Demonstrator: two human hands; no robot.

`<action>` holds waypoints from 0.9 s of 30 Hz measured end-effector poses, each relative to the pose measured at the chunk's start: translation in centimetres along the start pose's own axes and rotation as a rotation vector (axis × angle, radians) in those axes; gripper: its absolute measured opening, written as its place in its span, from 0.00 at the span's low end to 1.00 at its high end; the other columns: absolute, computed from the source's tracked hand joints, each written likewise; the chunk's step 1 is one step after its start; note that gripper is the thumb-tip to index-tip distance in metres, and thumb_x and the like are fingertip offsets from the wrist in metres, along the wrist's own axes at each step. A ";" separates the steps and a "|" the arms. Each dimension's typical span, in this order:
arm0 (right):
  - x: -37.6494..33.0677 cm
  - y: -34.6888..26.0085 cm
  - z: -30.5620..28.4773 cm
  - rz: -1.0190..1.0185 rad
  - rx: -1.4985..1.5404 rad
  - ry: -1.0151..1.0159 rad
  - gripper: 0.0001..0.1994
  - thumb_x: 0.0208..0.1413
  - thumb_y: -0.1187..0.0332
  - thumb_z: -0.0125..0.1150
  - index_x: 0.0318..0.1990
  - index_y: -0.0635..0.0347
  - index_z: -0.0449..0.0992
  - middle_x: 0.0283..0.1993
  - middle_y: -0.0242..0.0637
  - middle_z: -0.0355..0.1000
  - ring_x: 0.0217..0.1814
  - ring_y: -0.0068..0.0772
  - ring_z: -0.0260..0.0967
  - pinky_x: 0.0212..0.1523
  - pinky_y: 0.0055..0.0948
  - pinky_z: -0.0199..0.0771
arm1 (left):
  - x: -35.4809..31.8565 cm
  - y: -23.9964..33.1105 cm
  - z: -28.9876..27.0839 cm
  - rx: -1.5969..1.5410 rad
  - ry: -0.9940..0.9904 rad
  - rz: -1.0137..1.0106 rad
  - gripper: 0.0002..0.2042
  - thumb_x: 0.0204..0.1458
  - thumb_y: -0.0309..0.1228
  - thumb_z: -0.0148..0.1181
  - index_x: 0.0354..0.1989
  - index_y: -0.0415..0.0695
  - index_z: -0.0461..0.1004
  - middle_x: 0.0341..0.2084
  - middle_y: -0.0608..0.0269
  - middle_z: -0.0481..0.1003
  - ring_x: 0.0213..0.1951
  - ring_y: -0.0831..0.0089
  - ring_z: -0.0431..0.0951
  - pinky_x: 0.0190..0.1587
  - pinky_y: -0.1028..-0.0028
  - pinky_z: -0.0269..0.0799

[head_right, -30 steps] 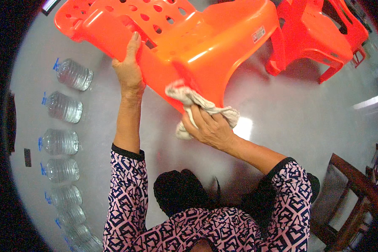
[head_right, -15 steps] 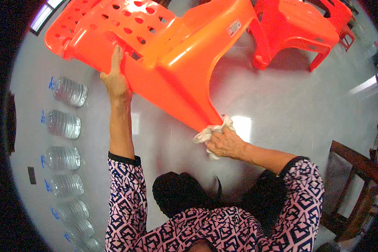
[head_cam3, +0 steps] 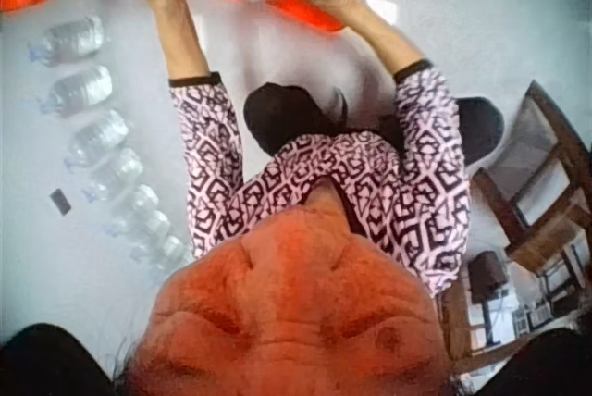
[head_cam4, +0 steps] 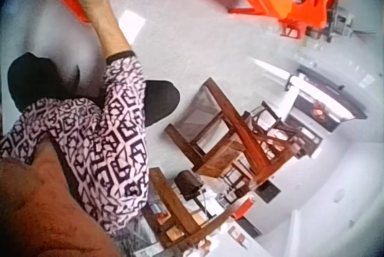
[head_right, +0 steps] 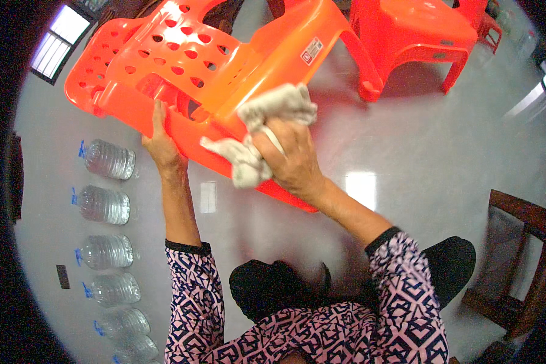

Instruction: The person wipes the surfaces of orange plastic chairs using a white cloth. They handle the chairs one at a time, lifting and rotating them to clean the seat, backrest, and legs. The person sits on the floor during the task, with stacks of water bottles visible in the background.

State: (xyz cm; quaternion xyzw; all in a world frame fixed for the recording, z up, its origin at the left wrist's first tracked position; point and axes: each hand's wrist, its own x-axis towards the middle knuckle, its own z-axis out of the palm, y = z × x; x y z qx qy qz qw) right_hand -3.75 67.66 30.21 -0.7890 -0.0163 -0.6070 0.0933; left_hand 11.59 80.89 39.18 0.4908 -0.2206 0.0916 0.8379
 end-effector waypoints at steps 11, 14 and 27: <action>-14.3 -0.8 -3.9 0.120 -0.041 -0.329 0.12 0.42 0.69 0.65 0.38 0.47 0.74 0.42 0.31 0.65 0.45 0.35 0.61 0.42 0.34 0.65 | 0.4 -0.7 -1.1 -0.006 0.040 -0.042 0.13 0.58 0.27 0.57 0.49 0.33 0.71 0.44 0.59 0.73 0.42 0.71 0.76 0.47 0.71 0.76; -16.1 -0.6 -5.2 0.262 -0.052 -0.445 0.13 0.41 0.71 0.65 0.37 0.51 0.75 0.38 0.32 0.66 0.42 0.36 0.62 0.41 0.32 0.66 | 0.3 -0.9 -0.6 -0.008 0.027 -0.015 0.14 0.57 0.27 0.57 0.49 0.32 0.71 0.44 0.58 0.74 0.43 0.70 0.76 0.48 0.71 0.76; 3.5 -6.6 1.8 0.092 0.229 0.016 0.19 0.45 0.75 0.62 0.48 0.61 0.69 0.52 0.53 0.67 0.50 0.50 0.69 0.50 0.42 0.72 | -0.2 -0.4 0.7 -0.047 0.024 -0.057 0.14 0.57 0.27 0.58 0.49 0.34 0.72 0.45 0.60 0.74 0.48 0.72 0.75 0.53 0.72 0.73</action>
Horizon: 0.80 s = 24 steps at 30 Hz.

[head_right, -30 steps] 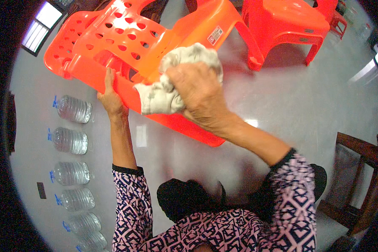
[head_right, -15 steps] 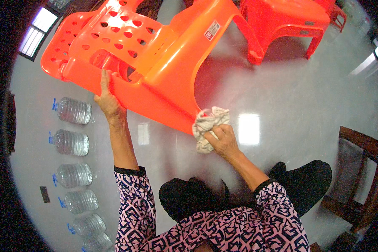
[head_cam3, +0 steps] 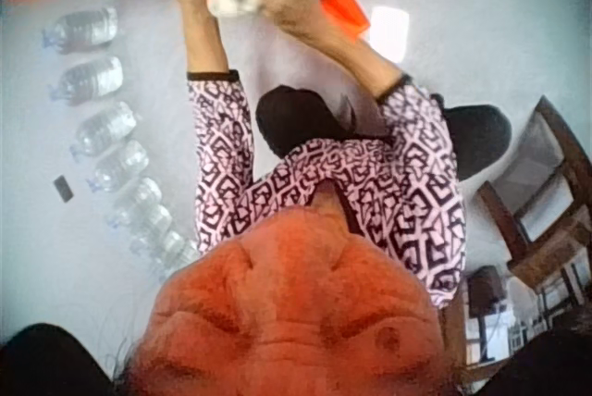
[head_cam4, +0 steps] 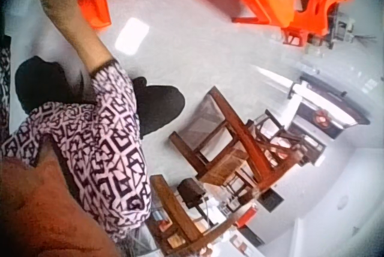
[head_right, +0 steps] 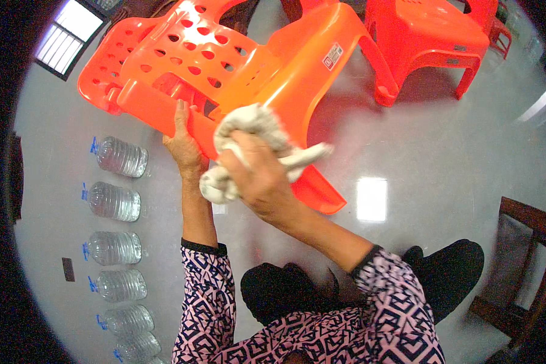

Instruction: The person wipes the surfaces of orange plastic chairs using a white cloth. They handle the chairs one at a time, lifting and rotating them to clean the seat, backrest, and legs. The person sits on the floor during the task, with stacks of water bottles visible in the background.

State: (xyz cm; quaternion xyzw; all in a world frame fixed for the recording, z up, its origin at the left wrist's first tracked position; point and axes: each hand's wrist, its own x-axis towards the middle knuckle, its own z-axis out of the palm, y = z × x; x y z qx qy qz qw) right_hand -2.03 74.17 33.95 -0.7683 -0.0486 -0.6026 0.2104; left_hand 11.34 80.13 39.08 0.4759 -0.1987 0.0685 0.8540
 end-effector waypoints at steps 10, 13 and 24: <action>-12.3 1.5 0.0 0.081 -0.452 -0.240 0.16 0.51 0.66 0.59 0.49 0.46 0.72 0.39 0.41 0.67 0.35 0.37 0.68 0.30 0.35 0.67 | -0.3 0.2 -0.3 0.014 0.005 0.051 0.13 0.56 0.28 0.59 0.48 0.38 0.70 0.38 0.62 0.74 0.37 0.72 0.77 0.40 0.70 0.76; -17.0 1.9 -2.4 0.118 -0.499 -0.349 0.16 0.50 0.67 0.59 0.49 0.47 0.73 0.37 0.40 0.65 0.35 0.38 0.66 0.31 0.37 0.68 | -0.7 0.9 -0.2 0.047 0.008 0.008 0.15 0.57 0.28 0.58 0.50 0.34 0.69 0.45 0.59 0.73 0.45 0.71 0.75 0.48 0.70 0.75; -5.5 1.2 -11.8 1.223 0.144 -0.161 0.24 0.43 0.74 0.71 0.48 0.54 0.66 0.36 0.42 0.73 0.46 0.30 0.71 0.44 0.33 0.76 | 0.1 0.6 -1.6 0.037 0.015 -0.010 0.17 0.56 0.27 0.59 0.52 0.33 0.69 0.48 0.58 0.72 0.48 0.67 0.74 0.51 0.67 0.73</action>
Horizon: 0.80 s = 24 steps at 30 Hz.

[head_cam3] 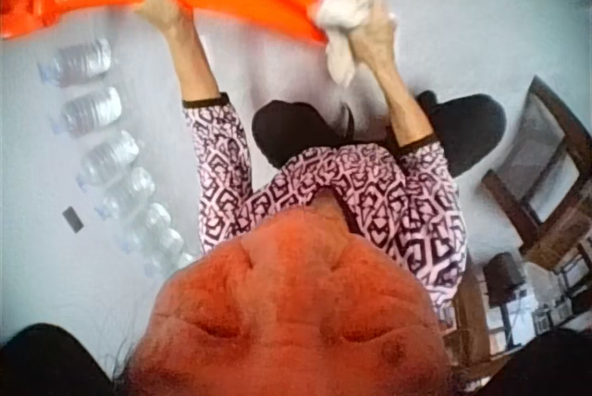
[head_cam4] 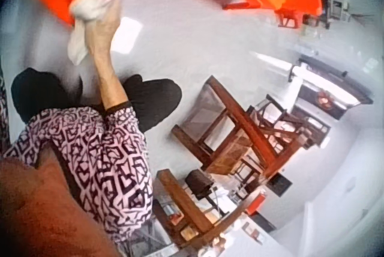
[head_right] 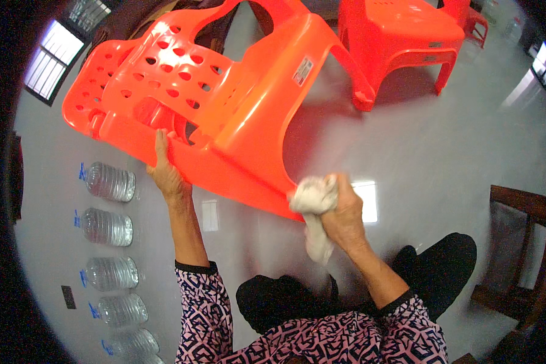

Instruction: The person wipes the surfaces of orange plastic chairs using a white cloth. They handle the chairs one at a time, lifting and rotating them to clean the seat, backrest, and legs. The person sits on the floor during the task, with stacks of water bottles visible in the background.

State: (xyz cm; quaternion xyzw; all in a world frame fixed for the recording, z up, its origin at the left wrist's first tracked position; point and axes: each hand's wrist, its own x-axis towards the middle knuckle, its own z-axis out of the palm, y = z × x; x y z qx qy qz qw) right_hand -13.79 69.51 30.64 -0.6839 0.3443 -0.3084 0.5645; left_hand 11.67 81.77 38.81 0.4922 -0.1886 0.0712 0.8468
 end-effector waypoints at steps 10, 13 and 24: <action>8.4 -5.3 5.9 -1.249 -0.401 0.180 0.27 0.34 0.70 0.68 0.49 0.47 0.72 0.53 0.34 0.66 0.57 0.36 0.62 0.50 0.36 0.51 | -1.4 -0.6 1.7 0.159 -0.043 0.029 0.16 0.50 0.19 0.63 0.48 0.36 0.70 0.40 0.59 0.72 0.42 0.73 0.73 0.47 0.73 0.73; 11.1 -7.0 5.1 -1.185 -0.357 0.174 0.26 0.32 0.72 0.64 0.47 0.46 0.73 0.51 0.29 0.69 0.57 0.32 0.64 0.48 0.36 0.47 | -1.3 -0.3 1.4 0.204 -0.063 0.057 0.17 0.50 0.17 0.62 0.49 0.35 0.68 0.40 0.60 0.71 0.41 0.73 0.73 0.47 0.73 0.73; 29.3 -10.6 -2.1 -0.691 -0.925 0.421 0.12 0.48 0.61 0.59 0.42 0.45 0.76 0.46 0.33 0.71 0.54 0.41 0.65 0.47 0.47 0.58 | -3.1 -1.5 1.3 0.208 -0.208 0.086 0.26 0.47 0.11 0.57 0.56 0.38 0.62 0.49 0.58 0.66 0.48 0.70 0.70 0.51 0.69 0.71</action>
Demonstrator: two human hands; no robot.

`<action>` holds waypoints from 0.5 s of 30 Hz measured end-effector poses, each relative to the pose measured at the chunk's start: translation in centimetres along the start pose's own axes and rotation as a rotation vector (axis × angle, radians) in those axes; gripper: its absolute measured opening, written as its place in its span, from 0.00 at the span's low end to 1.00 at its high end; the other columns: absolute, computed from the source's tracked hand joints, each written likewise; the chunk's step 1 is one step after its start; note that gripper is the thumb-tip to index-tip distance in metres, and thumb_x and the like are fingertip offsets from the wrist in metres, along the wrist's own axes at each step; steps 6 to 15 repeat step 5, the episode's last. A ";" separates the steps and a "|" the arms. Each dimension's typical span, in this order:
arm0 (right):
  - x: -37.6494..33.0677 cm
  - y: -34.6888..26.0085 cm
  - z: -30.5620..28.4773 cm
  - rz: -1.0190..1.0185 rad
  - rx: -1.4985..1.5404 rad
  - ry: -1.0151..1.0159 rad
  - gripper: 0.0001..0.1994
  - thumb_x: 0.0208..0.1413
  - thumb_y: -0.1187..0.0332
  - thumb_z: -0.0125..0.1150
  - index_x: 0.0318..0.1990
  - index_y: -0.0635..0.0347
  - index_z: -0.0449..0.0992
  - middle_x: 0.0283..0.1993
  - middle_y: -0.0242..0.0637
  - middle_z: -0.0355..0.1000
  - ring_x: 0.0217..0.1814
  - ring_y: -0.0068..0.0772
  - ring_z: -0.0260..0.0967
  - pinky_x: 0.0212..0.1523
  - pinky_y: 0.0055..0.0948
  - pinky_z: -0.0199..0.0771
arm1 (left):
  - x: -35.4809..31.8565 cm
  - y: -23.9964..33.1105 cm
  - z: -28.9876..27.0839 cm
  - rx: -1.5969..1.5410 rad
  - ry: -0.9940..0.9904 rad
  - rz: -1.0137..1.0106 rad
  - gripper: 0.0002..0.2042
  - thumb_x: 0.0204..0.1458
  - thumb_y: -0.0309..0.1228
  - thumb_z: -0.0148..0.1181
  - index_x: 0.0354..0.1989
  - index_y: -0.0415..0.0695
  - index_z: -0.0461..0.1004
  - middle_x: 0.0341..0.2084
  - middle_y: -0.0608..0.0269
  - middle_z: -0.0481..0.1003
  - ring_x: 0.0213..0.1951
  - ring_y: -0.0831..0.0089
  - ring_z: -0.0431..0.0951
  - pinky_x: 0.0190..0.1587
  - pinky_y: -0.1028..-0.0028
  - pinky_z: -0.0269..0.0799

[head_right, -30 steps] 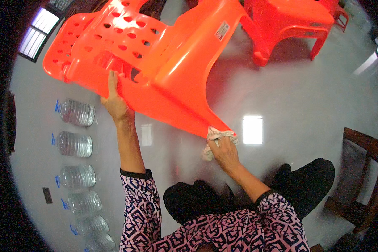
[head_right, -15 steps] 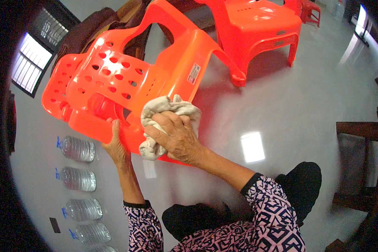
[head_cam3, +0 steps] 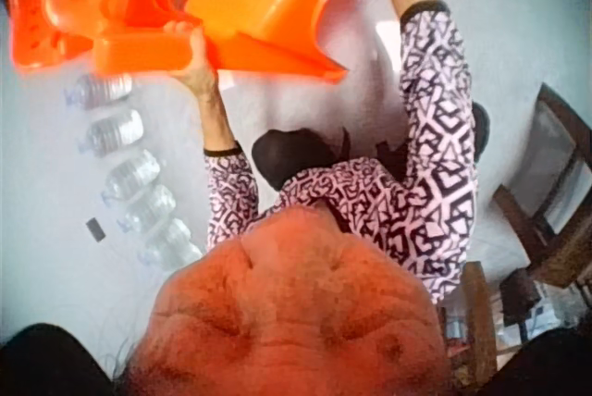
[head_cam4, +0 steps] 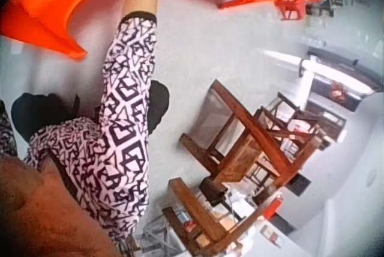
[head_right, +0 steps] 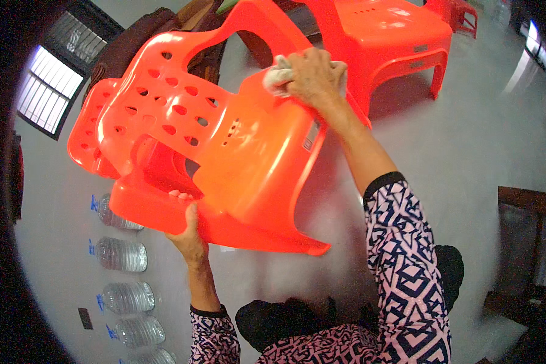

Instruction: The person wipes the surfaces of orange plastic chairs using a white cloth. They handle the chairs one at a time, lifting and rotating them to clean the seat, backrest, and legs. The person sits on the floor during the task, with stacks of water bottles visible in the background.

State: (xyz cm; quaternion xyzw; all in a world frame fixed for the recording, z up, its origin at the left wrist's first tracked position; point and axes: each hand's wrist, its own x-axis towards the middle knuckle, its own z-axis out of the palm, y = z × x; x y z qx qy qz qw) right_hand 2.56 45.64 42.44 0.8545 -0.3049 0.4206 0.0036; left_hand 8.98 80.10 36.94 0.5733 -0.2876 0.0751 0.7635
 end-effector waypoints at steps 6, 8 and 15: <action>-2.4 1.9 0.7 0.247 -0.015 -0.385 0.18 0.49 0.59 0.58 0.47 0.51 0.73 0.51 0.39 0.68 0.58 0.48 0.64 0.48 0.57 0.61 | -3.3 -1.4 -5.5 0.109 -0.081 0.083 0.34 0.44 0.19 0.63 0.62 0.42 0.56 0.53 0.56 0.66 0.53 0.63 0.69 0.60 0.60 0.63; -2.4 1.9 0.7 0.247 -0.015 -0.385 0.18 0.49 0.59 0.58 0.47 0.51 0.73 0.51 0.39 0.68 0.58 0.48 0.64 0.48 0.57 0.61 | -3.3 -1.4 -5.5 0.109 -0.081 0.083 0.34 0.44 0.19 0.63 0.62 0.42 0.56 0.53 0.56 0.66 0.53 0.63 0.69 0.60 0.60 0.63; -2.4 1.9 0.7 0.247 -0.015 -0.385 0.18 0.49 0.59 0.58 0.47 0.51 0.73 0.51 0.39 0.68 0.58 0.48 0.64 0.48 0.57 0.61 | -3.3 -1.4 -5.5 0.109 -0.081 0.083 0.34 0.44 0.19 0.63 0.62 0.42 0.56 0.53 0.56 0.66 0.53 0.63 0.69 0.60 0.60 0.63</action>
